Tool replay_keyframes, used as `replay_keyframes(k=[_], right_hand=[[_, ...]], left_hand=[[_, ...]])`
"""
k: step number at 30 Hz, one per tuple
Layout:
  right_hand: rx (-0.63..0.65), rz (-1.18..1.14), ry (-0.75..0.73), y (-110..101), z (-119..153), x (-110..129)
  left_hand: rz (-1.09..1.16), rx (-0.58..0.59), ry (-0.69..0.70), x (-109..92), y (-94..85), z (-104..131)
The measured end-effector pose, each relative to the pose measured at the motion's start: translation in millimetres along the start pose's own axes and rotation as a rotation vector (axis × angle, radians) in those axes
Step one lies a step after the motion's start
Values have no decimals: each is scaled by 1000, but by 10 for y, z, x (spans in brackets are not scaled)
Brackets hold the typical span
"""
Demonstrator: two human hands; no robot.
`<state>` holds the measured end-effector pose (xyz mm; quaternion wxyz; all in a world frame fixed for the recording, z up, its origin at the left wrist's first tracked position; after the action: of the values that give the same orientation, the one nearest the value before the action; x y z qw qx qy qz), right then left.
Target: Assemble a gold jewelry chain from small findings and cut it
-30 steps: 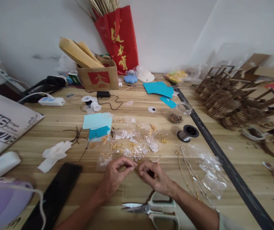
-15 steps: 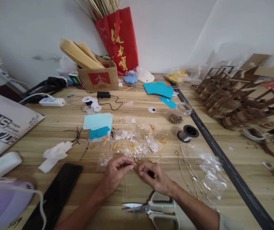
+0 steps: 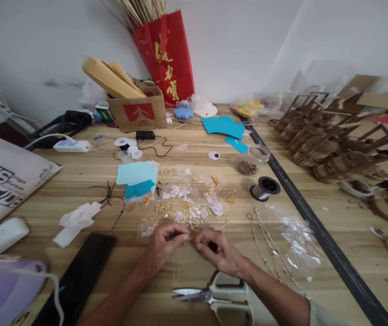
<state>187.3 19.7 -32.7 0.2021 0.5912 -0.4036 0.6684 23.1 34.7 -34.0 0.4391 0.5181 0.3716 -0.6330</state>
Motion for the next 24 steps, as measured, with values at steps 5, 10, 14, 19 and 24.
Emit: replay_keyframes(k=[5, 10, 14, 19, 24], right_hand=[[-1, 1, -10, 3, 12, -3], [-4, 8, -1, 13, 10, -29], [-18, 23, -13, 9, 10, -22], [-11, 3, -14, -1, 6, -2], [-15, -4, -11, -3, 1, 2]], left_hand=[[96, 20, -35, -5, 3, -11], [150, 6, -43, 12, -6, -17], [140, 9, -32, 23, -12, -18], [125, 12, -1, 36, -14, -21], [85, 15, 59, 21, -2, -18]])
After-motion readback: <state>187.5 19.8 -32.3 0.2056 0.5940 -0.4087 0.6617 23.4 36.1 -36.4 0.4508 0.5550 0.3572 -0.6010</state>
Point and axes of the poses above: each hand's wrist, its own z-axis away from the middle knuckle, its own y-axis out of the palm, x = y × z, the point moved 4 cm from there along -z, towards the middle knuckle, and after that the axes turned 7 degrees about x, right-handed, at the moved point
